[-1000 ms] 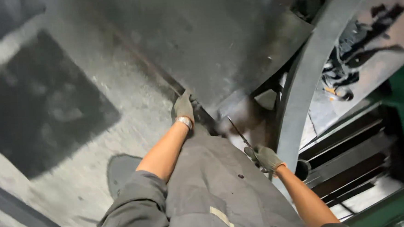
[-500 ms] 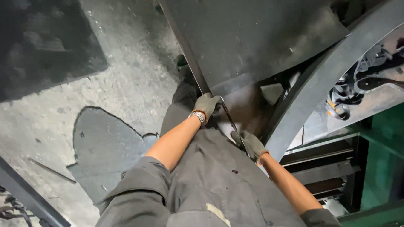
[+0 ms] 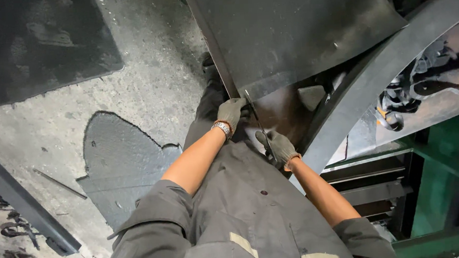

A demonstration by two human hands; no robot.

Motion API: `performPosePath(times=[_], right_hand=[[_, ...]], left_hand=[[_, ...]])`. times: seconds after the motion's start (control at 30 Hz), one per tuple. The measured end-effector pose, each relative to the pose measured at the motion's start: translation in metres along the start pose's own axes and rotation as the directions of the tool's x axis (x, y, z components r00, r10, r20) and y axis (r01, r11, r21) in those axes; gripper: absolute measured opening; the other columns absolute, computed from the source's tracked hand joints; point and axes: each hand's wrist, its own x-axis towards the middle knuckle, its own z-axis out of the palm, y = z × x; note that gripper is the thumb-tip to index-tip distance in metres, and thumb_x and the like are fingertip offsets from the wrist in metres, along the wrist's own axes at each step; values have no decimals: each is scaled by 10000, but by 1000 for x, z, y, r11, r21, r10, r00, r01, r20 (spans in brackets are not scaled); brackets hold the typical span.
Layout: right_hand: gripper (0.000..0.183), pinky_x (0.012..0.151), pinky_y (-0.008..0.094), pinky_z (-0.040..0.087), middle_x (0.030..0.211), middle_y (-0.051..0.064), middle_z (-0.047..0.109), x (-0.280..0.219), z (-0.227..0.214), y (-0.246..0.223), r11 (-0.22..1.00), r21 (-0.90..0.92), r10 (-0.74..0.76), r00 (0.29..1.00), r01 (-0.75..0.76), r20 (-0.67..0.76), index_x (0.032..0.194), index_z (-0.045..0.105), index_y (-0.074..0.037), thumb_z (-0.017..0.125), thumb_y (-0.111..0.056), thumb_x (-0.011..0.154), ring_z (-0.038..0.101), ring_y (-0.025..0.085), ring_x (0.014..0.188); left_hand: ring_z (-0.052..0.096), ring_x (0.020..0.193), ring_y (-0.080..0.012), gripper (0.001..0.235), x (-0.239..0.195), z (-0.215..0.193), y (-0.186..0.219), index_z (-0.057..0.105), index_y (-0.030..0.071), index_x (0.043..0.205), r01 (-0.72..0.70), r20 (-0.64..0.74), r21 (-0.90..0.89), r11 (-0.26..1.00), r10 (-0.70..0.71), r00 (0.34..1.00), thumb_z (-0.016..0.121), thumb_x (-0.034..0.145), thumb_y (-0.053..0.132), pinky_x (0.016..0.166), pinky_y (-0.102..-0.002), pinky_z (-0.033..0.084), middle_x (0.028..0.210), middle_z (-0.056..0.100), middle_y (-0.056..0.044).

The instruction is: Cutting strips from a large rubber sheet using a utility knife and scissors.

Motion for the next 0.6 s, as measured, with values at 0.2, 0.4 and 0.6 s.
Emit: performPosePath(times=[0.2,0.4,0.6], right_hand=[[782,574,349,529,726,97,704,20,-1,14,994,-57,-93,995,91,-26,1008,680,-19,553,-772,838,686,186,558],[762,581,369,526,732,111,711,14,-3,7,990,-82,-115,993,113,-20,1043,691,-24,554,-746,845,685,206,563],[742,588,362,531,731,121,724,5,-2,-2,994,-93,-67,997,64,-25,1041,703,-33,553,-734,848,686,203,565]], left_hand=[[725,735,-174,343,-6,4,6,688,-77,1190,54,19,-115,992,-52,998,686,938,156,649,-324,598,970,744,-107],[726,723,-160,343,-3,4,2,691,-81,1183,33,16,-112,993,-32,999,672,952,171,629,-308,596,951,746,-96],[683,669,-150,340,1,2,-3,699,-93,1170,49,24,-135,990,-46,999,696,952,169,590,-307,567,890,726,-77]])
